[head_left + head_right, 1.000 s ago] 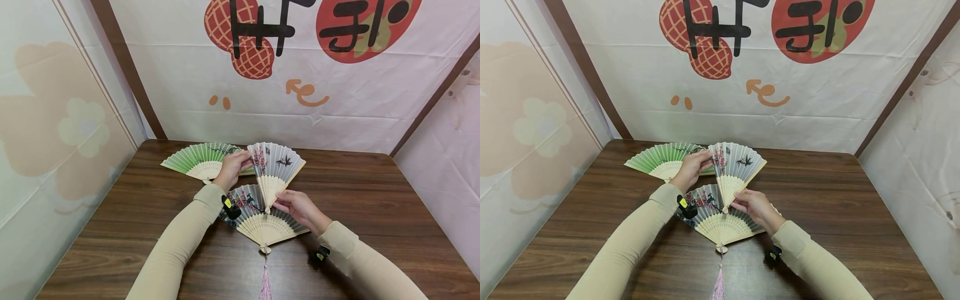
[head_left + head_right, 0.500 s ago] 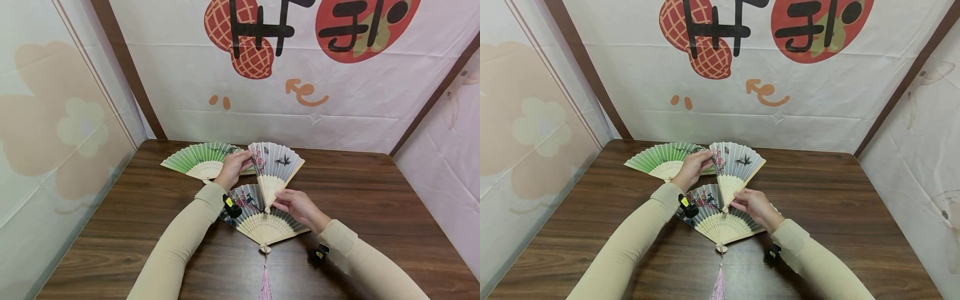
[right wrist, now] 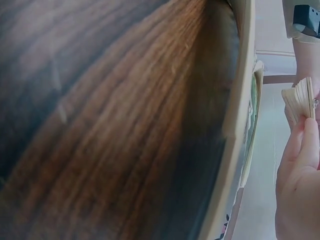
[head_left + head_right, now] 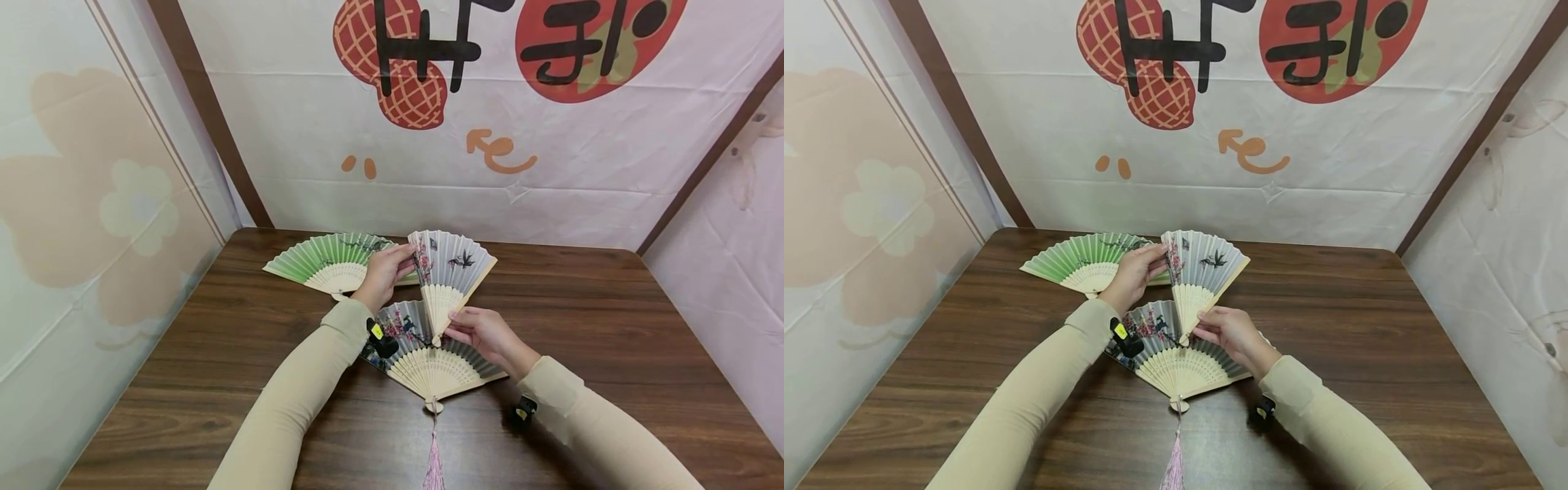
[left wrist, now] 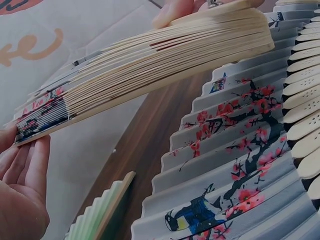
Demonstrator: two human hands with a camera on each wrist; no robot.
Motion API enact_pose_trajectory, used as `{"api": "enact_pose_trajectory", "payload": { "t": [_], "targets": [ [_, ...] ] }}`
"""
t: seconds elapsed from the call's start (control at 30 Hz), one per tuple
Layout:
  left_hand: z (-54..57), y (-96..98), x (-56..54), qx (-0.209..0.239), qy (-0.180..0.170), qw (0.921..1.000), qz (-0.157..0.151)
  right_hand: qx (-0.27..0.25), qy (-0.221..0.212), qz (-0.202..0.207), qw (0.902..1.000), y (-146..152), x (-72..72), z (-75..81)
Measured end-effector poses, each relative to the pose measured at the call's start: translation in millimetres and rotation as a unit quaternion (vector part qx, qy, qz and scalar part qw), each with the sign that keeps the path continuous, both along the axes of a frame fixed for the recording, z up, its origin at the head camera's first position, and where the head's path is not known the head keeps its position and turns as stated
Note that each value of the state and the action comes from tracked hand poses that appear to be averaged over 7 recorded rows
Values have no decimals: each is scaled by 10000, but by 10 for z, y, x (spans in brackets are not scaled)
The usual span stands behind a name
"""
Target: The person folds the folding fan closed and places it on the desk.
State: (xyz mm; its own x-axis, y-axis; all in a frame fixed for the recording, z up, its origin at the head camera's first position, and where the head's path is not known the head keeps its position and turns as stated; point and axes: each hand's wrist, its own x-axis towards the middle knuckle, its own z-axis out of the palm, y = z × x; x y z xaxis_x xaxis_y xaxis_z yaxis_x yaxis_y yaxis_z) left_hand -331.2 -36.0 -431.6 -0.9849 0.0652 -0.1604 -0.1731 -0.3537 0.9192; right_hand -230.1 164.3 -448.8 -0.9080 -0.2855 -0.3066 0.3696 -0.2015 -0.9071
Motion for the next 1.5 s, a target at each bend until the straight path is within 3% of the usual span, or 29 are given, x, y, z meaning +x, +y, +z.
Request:
{"api": "enact_pose_trajectory", "payload": {
  "t": [1.2,1.5],
  "targets": [
    [-41,36,26,-7,-7,9998,212,52,-109,126,9998,12,-30,-33],
    [-37,20,-38,70,-26,9995,298,59,-64,198,9998,1,-60,0]
  ]
}}
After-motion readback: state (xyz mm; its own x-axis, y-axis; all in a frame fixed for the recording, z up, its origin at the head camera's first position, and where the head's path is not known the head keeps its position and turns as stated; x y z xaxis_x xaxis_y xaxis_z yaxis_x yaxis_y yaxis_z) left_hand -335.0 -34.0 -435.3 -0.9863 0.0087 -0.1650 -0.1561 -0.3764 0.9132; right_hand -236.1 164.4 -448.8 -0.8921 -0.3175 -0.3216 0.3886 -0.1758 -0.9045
